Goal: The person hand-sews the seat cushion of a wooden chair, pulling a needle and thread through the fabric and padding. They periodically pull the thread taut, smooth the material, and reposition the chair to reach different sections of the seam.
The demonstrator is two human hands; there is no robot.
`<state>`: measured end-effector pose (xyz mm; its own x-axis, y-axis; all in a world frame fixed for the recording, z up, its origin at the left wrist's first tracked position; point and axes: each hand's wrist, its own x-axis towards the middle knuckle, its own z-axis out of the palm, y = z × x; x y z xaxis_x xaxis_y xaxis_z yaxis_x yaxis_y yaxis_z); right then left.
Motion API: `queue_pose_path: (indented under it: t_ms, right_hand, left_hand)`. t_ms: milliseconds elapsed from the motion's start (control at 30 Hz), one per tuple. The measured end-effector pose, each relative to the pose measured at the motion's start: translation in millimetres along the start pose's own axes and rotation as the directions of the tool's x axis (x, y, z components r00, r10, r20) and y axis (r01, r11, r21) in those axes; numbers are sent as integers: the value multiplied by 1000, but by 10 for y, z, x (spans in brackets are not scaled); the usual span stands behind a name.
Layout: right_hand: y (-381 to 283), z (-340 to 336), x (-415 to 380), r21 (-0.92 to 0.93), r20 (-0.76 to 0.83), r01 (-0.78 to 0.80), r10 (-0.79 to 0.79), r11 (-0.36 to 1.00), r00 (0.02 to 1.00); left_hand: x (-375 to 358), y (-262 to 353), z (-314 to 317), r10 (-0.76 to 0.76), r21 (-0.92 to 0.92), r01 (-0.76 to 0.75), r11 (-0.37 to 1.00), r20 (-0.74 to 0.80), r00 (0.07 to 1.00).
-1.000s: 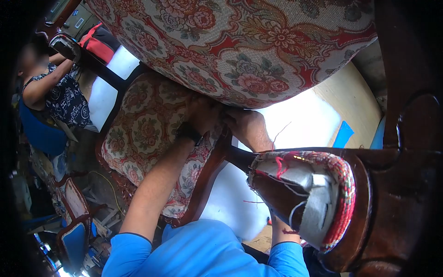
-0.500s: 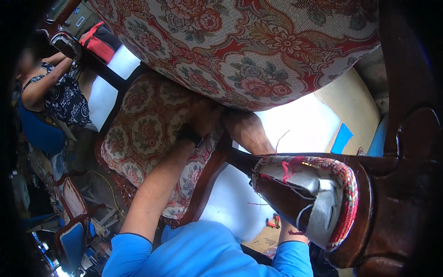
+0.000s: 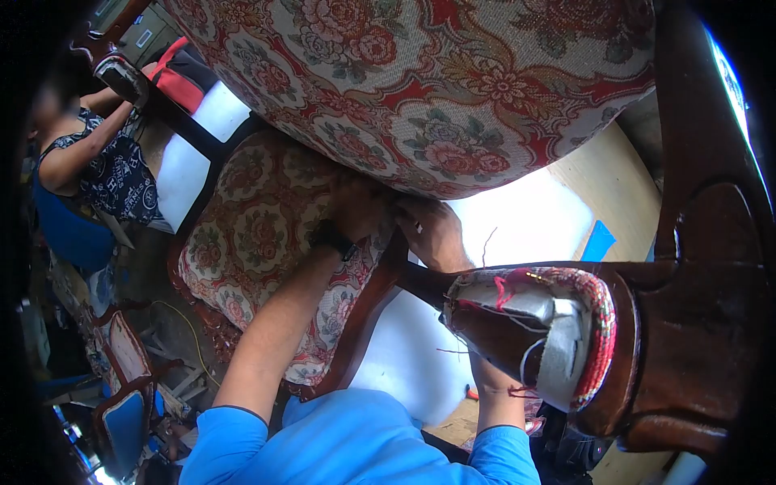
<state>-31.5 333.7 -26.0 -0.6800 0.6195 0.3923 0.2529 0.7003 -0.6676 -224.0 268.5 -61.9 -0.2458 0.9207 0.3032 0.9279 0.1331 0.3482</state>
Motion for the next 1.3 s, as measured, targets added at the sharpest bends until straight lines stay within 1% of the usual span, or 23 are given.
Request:
queue_pose_path:
  t_ms: [33,133,233,300,333,400,433,467,500,533,600,633,667,767,867,967,1067,1100,1167,1233,1267,1300]
  right_hand:
    - [27,-1,-9,-21,12,22,-21,1000,1000]
    - [-3,-31,65,-66,57,74,-70,995,996]
    - [-75,-72,127,-101,112,100,-89,990,990]
    - [-42,-64,124,-141,139,141,-122,980,983]
    - [-47,-81,115,-94,154,78,-63,993,986]
    - [-39,-135,71,3,190,-51,50,999,981]
    - [23,-146,1,136,181,-189,163,973,970]
    - [129,-143,-108,266,188,-319,276,909,943]
    - [206,-152,-181,388,211,-437,383,812,899]
    - [173,-232,-184,405,248,-509,445,759,861]
    - [224,-194,-302,559,251,-477,410,678,877]
    - [190,-193,-283,628,251,-451,383,635,889]
    - [135,-228,-285,645,303,-509,420,570,855]
    - [45,-273,-250,698,349,-543,440,466,827]
    - [26,-259,-234,689,345,-550,454,471,821]
    - [-8,-279,-205,674,357,-588,500,447,789]
    - [-73,-314,-294,584,221,-496,462,643,859]
    - [-76,-380,-369,570,139,-511,538,643,831]
    - [-82,-508,-520,550,-31,-546,668,632,743]
    - [87,-408,-1609,567,-330,-354,599,744,729]
    - [-372,-530,-1571,437,-395,-351,527,828,752]
    - [-855,-659,-1508,294,-457,-348,451,890,767]
  left_hand:
    - [3,-2,-4,32,61,-32,998,13,999]
    - [36,92,-144,-84,-63,87,994,38,996]
    - [29,109,-175,-6,17,5,1000,56,998]
    - [23,60,-148,22,-42,-19,999,75,997]
    - [2,13,-137,36,-69,-30,997,84,996]
    - [-111,-152,-188,100,-120,-101,988,-17,995]
    - [-162,-178,-295,134,-144,-142,979,-65,989]
    - [-297,-162,-404,-87,-339,21,940,-180,980]
    - [-424,-30,-640,-319,-536,148,831,-242,916]
    - [-532,103,-820,-302,-404,146,903,-356,884]
    - [-757,322,-1077,-207,-118,171,978,-559,803]
    - [-887,433,-1054,-140,-147,77,986,-484,864]
    - [-966,565,-994,-70,-184,-6,983,-405,911]
    - [-888,897,-725,-87,-338,-7,941,-262,961]
    - [-578,944,-580,-93,-233,4,972,-371,924]
    - [-551,801,-474,-50,-308,-23,951,-227,973]
    - [-619,819,-553,-172,-499,83,862,-135,976]
    - [-676,837,-641,-214,-572,117,812,-104,971]
    - [-877,894,-925,-288,-703,181,688,-36,957]
    - [-1109,908,-1150,-313,-785,217,581,31,949]
    - [-1226,947,-1229,-326,-819,239,521,67,943]
    - [-1332,1021,-1287,-337,-876,251,411,109,935]
